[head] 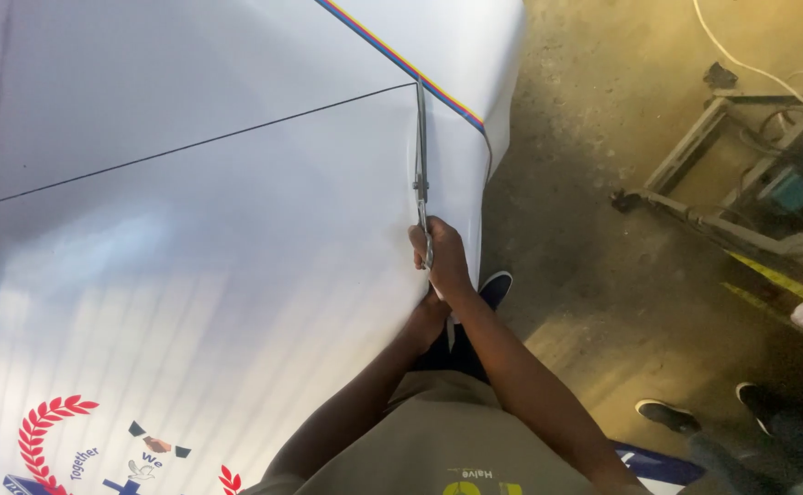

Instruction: The person uses large shears to cut a long piece of white printed fabric laid out on a wooden table. They follow a pre-drawn line to trim the material, separating a section with a blue border and text from the main roll. The person adjusts the fabric and continues cutting along the edge.

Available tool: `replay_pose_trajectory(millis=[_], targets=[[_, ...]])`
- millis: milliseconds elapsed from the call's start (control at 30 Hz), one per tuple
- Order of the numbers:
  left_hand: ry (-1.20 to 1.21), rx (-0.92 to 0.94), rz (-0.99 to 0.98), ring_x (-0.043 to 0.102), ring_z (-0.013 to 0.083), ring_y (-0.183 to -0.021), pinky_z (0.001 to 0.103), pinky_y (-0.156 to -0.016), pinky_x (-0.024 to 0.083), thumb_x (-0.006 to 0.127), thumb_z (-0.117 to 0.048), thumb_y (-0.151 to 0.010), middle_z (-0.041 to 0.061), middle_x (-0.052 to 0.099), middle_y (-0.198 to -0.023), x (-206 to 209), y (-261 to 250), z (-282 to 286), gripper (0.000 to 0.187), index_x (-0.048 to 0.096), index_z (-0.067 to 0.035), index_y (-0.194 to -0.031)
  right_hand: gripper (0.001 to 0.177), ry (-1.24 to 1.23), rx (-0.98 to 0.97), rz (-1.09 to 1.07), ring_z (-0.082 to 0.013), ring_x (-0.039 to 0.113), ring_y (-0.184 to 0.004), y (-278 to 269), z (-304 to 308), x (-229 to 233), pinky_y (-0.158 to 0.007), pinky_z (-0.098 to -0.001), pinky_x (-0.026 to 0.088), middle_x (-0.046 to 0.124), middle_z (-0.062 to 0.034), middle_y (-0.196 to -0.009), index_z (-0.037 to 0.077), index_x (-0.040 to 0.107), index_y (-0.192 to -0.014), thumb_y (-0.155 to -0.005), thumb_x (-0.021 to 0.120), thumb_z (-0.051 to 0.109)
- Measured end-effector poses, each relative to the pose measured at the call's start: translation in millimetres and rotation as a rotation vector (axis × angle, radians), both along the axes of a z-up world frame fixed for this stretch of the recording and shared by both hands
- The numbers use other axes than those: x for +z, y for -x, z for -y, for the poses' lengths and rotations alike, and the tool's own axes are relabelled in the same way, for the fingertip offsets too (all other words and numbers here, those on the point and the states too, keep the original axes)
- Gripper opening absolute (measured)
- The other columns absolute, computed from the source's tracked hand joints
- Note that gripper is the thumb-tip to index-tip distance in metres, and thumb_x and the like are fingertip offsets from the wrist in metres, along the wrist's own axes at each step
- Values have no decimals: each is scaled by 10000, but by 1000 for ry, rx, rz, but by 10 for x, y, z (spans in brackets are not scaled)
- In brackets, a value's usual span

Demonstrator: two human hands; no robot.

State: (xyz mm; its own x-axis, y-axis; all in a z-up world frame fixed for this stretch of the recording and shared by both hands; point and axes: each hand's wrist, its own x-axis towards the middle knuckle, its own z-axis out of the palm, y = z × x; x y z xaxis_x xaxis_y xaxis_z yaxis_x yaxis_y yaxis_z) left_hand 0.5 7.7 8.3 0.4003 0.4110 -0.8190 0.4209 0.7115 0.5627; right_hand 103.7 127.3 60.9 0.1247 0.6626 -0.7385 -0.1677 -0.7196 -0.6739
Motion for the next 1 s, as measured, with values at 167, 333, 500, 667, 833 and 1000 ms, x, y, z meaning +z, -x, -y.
replay_pose_trajectory(millis=[167,333,500,667,833,1000], targets=[[21,6,12,607,330,-1321,507,-1196,437,433,-264,-1186,166,615,-1524,-248,34,150,478,491,-76,-1622,261,13,6,13,-162,603,-519,-3,-18,41,-575,-282,509,581,-76,-531,96,626,-811,-998,656,275],[71,97,51,609,285,-1299,503,-1193,438,457,-272,-1180,99,630,-1516,-560,94,302,472,513,-122,-1624,271,-1,25,42,-159,605,-510,-9,-56,88,-563,-282,509,579,-76,-525,98,623,-805,-1000,654,283],[98,118,72,606,244,-1282,489,-1190,435,426,-272,-1172,62,636,-1518,25,31,-31,489,501,-140,-1637,285,0,31,67,-153,606,-492,-13,-106,203,-548,-277,508,574,-69,-506,95,625,-779,-998,663,273],[169,168,62,616,243,-1282,491,-1186,434,450,-197,-1139,69,648,-1509,101,46,30,499,504,-144,-1632,270,7,20,44,-154,602,-500,-27,-236,291,-559,-277,509,581,-66,-526,94,631,-816,-1006,651,285],[191,297,141,509,335,-1455,564,-1268,318,542,-249,-1125,140,552,-1620,231,-1,-60,554,452,-112,-1655,259,-39,51,68,-158,619,-507,-128,-615,-28,-567,-280,514,591,-54,-535,96,643,-829,-979,673,305],[132,302,168,432,408,-1533,604,-1293,274,589,-322,-1124,201,487,-1664,177,82,-35,648,383,-59,-1679,236,-78,54,145,-145,636,-484,-351,-1740,-396,-512,-266,494,612,-26,-525,134,661,-786,-910,694,331]])
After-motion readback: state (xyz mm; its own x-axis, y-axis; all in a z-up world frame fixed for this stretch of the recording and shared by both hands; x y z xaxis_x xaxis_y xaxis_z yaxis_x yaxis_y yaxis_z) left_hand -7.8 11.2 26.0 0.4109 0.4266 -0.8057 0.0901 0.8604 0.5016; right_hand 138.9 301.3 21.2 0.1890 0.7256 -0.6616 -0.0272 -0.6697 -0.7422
